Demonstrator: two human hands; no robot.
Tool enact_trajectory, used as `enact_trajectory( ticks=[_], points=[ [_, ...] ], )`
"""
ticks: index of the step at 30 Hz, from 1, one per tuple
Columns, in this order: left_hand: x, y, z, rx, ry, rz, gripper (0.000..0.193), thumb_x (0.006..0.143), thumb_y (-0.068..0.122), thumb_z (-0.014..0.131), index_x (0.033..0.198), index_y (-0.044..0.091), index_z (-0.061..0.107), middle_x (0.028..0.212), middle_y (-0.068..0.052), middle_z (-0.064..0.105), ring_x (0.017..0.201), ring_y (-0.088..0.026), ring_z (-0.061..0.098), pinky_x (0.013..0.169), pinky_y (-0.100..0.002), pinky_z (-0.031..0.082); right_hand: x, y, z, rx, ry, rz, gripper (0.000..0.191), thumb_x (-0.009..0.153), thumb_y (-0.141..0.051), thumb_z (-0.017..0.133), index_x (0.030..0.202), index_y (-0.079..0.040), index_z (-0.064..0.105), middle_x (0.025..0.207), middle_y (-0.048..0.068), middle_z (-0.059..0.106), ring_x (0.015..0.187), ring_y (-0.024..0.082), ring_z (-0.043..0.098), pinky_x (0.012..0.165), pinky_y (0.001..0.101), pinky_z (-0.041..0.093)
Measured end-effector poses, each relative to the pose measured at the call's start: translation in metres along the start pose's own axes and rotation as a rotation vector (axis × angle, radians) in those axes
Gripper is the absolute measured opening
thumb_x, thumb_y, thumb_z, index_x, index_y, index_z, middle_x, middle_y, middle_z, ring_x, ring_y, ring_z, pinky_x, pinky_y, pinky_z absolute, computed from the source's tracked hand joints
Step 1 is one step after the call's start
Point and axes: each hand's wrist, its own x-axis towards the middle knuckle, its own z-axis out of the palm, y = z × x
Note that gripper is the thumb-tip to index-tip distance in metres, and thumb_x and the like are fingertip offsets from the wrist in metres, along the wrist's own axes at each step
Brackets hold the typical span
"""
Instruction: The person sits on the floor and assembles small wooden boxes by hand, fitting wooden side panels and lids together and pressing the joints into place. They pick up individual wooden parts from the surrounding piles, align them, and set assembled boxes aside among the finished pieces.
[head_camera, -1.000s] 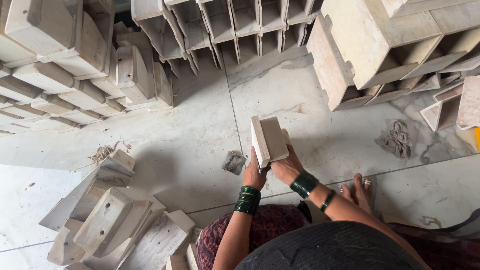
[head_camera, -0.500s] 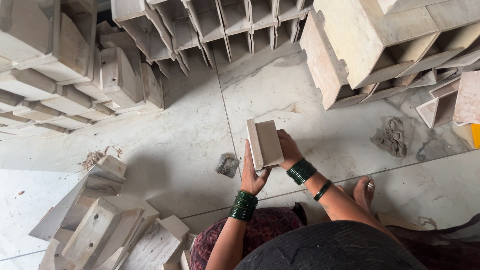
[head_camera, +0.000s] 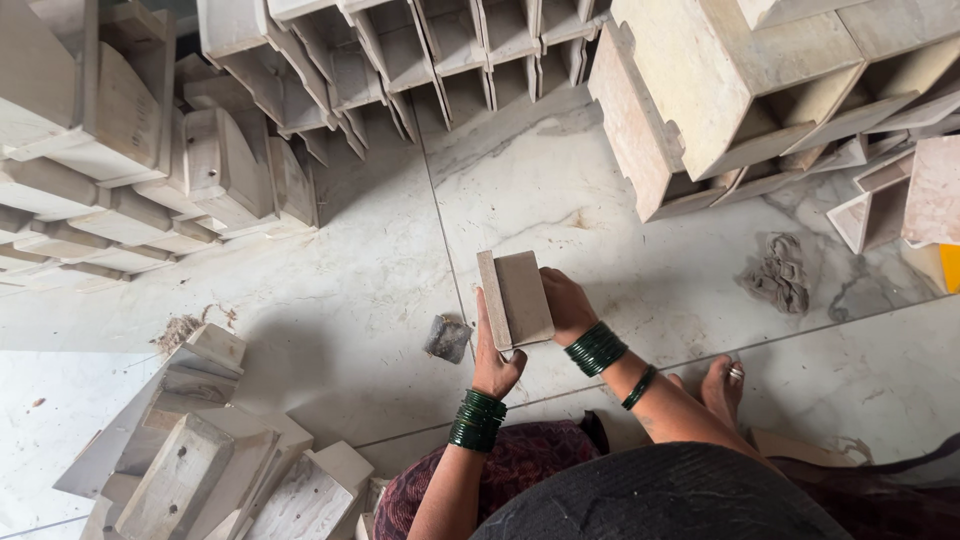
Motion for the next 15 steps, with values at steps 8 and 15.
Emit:
enact_trajectory(
  ticks=[8,15],
  points=[
    [-0.003,-0.007,0.007,0.047,0.025,0.09,0.103,0.073,-0.009,0.053,0.164,-0.002,0.006,0.171,-0.029,0.014,0.16,-0.042,0.018,0.129,-0.044,0.021,-0.051,-0.014,0.016,-0.085,-0.17,0.064,0.015,0.093,-0.011,0.068,0.108,-0.011,0.07,0.108,0.011,0.071,0.095,0.03,0.073,0.086,0.0402,0.06],
    [0.002,-0.003,-0.002,-0.051,-0.086,0.017,0.114,0.061,-0.01,0.059,0.159,-0.003,0.0,0.167,-0.03,0.009,0.156,-0.043,0.009,0.124,-0.045,0.015,-0.001,-0.002,0.011,-0.091,0.021,-0.027,0.032,0.079,-0.018,0.077,0.108,-0.008,0.069,0.107,0.013,0.071,0.096,0.034,0.069,0.078,0.0426,0.06]
  ],
)
